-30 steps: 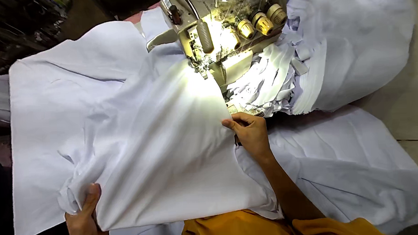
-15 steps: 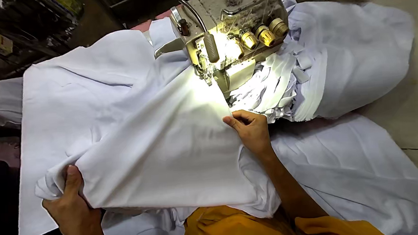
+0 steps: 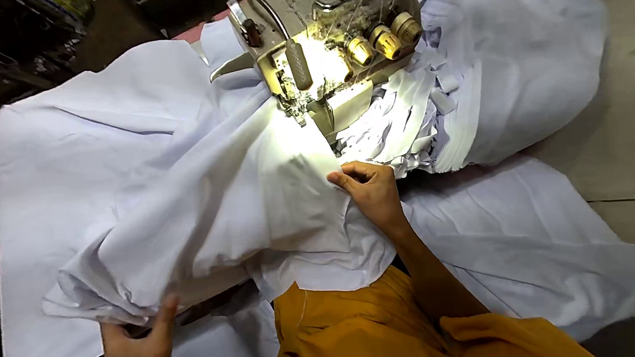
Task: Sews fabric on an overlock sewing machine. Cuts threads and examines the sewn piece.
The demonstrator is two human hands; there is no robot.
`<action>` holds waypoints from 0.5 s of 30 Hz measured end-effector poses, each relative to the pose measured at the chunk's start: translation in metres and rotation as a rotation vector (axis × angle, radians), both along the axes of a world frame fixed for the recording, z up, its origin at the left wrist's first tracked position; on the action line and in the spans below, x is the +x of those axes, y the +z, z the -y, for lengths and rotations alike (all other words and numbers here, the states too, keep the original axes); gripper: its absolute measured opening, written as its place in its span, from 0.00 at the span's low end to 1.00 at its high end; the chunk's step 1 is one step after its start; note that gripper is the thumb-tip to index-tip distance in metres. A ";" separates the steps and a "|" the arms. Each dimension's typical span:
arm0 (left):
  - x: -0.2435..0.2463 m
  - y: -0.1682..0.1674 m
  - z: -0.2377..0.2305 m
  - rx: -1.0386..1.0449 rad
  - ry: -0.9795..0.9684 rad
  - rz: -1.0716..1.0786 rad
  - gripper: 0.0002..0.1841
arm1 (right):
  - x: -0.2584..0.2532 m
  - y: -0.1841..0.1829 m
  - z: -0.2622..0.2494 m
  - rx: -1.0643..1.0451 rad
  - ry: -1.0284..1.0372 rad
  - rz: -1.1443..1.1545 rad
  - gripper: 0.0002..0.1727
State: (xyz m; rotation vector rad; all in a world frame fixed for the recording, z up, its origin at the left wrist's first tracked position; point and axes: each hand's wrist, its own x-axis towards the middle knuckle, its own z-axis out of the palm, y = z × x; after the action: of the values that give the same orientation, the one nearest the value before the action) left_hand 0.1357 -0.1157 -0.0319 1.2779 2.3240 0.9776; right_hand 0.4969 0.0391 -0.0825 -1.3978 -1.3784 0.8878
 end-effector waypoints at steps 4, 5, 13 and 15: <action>0.025 -0.041 0.028 0.078 0.122 -0.136 0.46 | 0.009 -0.006 0.013 -0.040 0.017 0.065 0.09; 0.024 -0.048 0.033 0.122 0.130 -0.148 0.37 | 0.013 -0.009 0.017 -0.058 0.019 0.096 0.10; -0.011 -0.016 0.037 0.284 -0.018 0.238 0.16 | 0.037 -0.030 0.044 -0.118 0.032 0.092 0.19; -0.017 -0.006 0.030 0.276 -0.006 0.278 0.16 | 0.038 -0.032 0.045 -0.117 0.024 0.095 0.18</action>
State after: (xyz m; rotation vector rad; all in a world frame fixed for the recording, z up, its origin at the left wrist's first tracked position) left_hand 0.1191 -0.1457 -0.0375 1.1556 2.0254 1.4148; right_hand 0.5349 -0.0060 -0.1145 -1.5326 -1.4362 0.9410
